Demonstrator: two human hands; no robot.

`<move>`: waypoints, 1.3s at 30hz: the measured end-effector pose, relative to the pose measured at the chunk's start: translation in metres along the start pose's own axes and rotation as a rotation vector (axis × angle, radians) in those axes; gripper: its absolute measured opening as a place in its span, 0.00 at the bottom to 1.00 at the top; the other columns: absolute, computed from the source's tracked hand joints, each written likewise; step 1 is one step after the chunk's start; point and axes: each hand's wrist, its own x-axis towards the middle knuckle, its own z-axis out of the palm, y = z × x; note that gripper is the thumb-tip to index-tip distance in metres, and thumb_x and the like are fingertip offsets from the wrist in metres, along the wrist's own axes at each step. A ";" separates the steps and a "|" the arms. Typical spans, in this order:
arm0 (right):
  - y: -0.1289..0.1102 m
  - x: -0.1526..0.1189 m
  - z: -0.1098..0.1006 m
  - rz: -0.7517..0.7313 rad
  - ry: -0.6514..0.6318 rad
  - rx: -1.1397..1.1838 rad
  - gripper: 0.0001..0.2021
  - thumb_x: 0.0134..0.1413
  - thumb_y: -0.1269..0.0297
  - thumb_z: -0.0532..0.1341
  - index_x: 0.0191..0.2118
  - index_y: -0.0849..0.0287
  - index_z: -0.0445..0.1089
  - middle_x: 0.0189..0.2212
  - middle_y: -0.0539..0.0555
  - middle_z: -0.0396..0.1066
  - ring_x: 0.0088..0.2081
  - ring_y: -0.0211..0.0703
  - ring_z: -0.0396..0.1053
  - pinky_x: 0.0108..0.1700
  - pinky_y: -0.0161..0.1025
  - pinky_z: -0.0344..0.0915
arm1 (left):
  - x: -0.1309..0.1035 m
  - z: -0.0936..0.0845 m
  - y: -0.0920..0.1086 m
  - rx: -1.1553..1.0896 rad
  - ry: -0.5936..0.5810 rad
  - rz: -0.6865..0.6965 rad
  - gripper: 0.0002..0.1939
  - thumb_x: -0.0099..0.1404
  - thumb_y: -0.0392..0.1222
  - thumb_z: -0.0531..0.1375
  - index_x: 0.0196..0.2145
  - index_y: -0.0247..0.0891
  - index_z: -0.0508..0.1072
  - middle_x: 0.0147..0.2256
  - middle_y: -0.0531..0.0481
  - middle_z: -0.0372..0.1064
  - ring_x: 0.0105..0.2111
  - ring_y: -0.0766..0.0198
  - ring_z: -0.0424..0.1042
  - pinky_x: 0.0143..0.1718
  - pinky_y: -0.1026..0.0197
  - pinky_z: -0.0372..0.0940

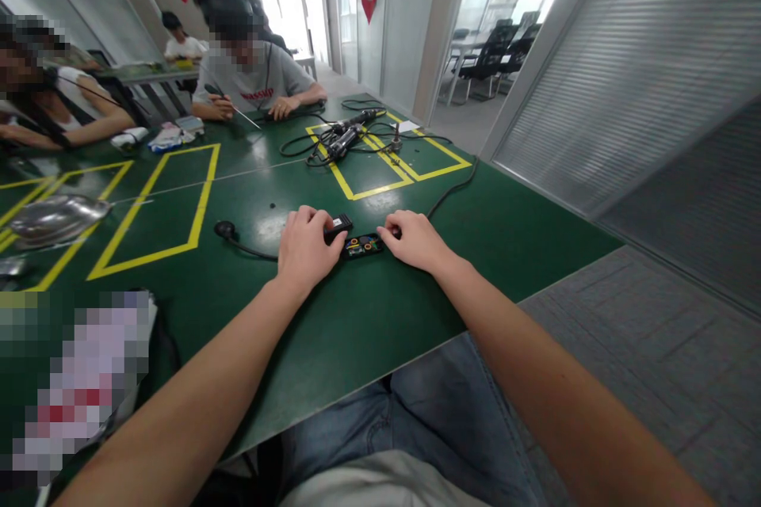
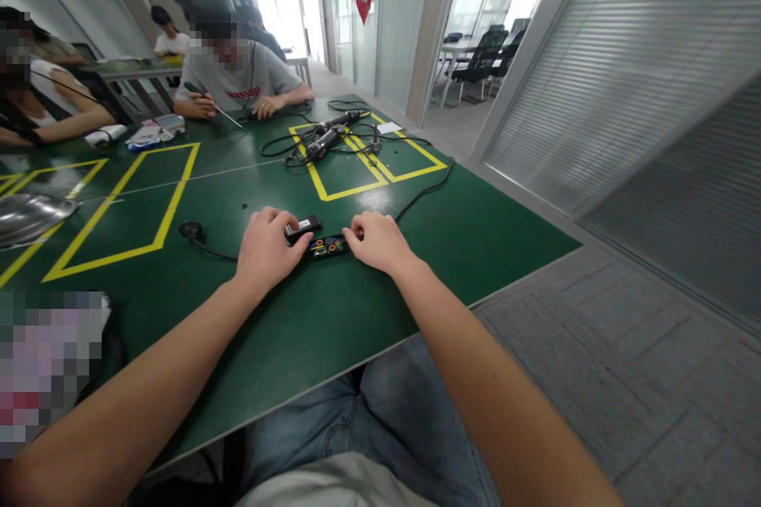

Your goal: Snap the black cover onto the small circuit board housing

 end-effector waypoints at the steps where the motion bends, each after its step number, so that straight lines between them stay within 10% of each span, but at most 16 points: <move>1: 0.000 0.000 0.000 0.002 0.001 -0.009 0.13 0.72 0.61 0.62 0.32 0.55 0.71 0.33 0.54 0.73 0.39 0.49 0.69 0.43 0.43 0.56 | 0.001 0.003 -0.004 -0.048 0.026 0.000 0.12 0.71 0.49 0.67 0.48 0.42 0.81 0.54 0.40 0.78 0.57 0.43 0.73 0.57 0.44 0.72; 7: -0.005 -0.002 -0.003 0.053 -0.014 -0.091 0.15 0.76 0.62 0.56 0.35 0.56 0.72 0.38 0.57 0.77 0.44 0.52 0.71 0.44 0.44 0.56 | 0.008 0.013 -0.019 -0.256 -0.059 -0.081 0.22 0.72 0.41 0.64 0.62 0.41 0.78 0.56 0.40 0.81 0.56 0.43 0.76 0.62 0.41 0.69; 12: -0.004 -0.001 -0.003 0.070 -0.030 -0.115 0.15 0.77 0.65 0.52 0.38 0.56 0.74 0.41 0.59 0.78 0.47 0.53 0.72 0.45 0.45 0.56 | 0.003 0.009 -0.017 -0.381 0.050 0.161 0.19 0.75 0.43 0.60 0.59 0.39 0.79 0.53 0.41 0.80 0.52 0.49 0.76 0.58 0.46 0.71; 19: -0.007 -0.001 -0.003 0.067 -0.046 -0.147 0.12 0.76 0.65 0.55 0.40 0.56 0.75 0.40 0.58 0.78 0.47 0.53 0.72 0.44 0.45 0.54 | -0.005 0.009 -0.010 -0.357 -0.120 0.425 0.21 0.73 0.44 0.61 0.60 0.38 0.80 0.53 0.39 0.79 0.54 0.46 0.74 0.60 0.43 0.71; 35: -0.011 -0.002 -0.007 0.069 -0.084 -0.163 0.15 0.79 0.63 0.53 0.42 0.56 0.76 0.43 0.59 0.80 0.48 0.54 0.74 0.46 0.45 0.55 | -0.004 0.010 -0.010 -0.400 -0.185 0.332 0.28 0.69 0.43 0.65 0.66 0.42 0.72 0.53 0.42 0.80 0.54 0.47 0.76 0.58 0.43 0.72; 39: -0.011 -0.001 -0.006 0.072 -0.076 -0.177 0.13 0.78 0.65 0.54 0.42 0.56 0.75 0.41 0.59 0.80 0.47 0.54 0.74 0.45 0.45 0.56 | -0.005 0.015 -0.010 -0.517 -0.050 0.233 0.26 0.71 0.44 0.62 0.65 0.41 0.68 0.51 0.42 0.79 0.50 0.51 0.77 0.53 0.48 0.73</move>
